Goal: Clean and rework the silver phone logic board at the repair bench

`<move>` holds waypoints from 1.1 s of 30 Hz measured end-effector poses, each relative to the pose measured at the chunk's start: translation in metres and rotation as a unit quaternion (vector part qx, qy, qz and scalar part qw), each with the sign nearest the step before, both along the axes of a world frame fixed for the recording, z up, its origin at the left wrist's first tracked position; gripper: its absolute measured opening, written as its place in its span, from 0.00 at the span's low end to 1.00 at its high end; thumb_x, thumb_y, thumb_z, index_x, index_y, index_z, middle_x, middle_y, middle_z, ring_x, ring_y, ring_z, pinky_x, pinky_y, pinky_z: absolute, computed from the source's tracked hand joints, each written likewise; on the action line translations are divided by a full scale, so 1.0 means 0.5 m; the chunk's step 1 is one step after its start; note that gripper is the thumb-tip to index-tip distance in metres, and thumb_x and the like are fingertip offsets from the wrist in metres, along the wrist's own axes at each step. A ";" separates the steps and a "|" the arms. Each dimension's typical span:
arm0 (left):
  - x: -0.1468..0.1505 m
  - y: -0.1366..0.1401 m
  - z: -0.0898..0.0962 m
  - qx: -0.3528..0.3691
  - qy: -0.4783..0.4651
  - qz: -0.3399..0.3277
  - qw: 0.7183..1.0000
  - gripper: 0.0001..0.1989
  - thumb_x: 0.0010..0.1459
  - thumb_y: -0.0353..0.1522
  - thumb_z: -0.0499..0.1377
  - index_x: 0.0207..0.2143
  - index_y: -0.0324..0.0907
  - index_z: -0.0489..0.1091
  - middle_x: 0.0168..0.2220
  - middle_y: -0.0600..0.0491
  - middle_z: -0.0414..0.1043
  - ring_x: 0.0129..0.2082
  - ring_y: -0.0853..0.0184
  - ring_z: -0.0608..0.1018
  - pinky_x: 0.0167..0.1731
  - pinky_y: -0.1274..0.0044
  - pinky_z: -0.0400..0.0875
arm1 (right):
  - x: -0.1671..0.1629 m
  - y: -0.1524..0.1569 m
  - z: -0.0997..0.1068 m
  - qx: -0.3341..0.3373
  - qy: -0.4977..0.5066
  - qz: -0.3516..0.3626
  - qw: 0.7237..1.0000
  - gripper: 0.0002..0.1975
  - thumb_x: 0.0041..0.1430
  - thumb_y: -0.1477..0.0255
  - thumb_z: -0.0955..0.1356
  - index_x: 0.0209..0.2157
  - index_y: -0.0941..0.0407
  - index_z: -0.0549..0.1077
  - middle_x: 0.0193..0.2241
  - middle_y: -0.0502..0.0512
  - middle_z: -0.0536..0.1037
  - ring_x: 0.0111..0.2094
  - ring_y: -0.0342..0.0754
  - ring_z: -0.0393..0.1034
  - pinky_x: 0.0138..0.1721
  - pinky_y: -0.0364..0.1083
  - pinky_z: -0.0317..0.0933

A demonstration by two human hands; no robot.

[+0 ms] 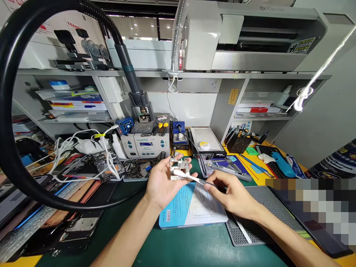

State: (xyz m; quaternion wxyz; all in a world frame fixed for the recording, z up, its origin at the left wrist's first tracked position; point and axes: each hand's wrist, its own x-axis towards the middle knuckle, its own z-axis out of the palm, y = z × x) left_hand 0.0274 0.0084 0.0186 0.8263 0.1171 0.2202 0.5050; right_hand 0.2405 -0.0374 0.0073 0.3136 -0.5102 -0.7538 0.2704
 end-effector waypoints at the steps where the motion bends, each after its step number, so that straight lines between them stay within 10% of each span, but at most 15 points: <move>1: 0.000 0.000 0.000 -0.003 0.001 0.009 1.000 0.18 0.62 0.32 0.53 0.53 0.33 0.67 0.45 0.35 0.75 0.41 0.51 0.79 0.46 0.48 0.69 | -0.004 -0.001 -0.001 -0.002 0.000 0.001 1.000 0.11 0.65 0.64 0.65 0.32 0.55 0.70 0.29 0.49 0.74 0.30 0.45 0.65 0.32 0.45 0.58; 33: -0.015 0.007 0.008 -0.015 -0.007 0.107 0.994 0.24 0.59 0.30 0.51 0.55 0.28 0.64 0.43 0.32 0.75 0.42 0.47 0.80 0.45 0.47 0.71 | 0.006 0.002 0.005 0.049 -0.078 -0.006 0.996 0.07 0.63 0.68 0.65 0.31 0.55 0.70 0.29 0.50 0.76 0.29 0.46 0.67 0.31 0.46 0.57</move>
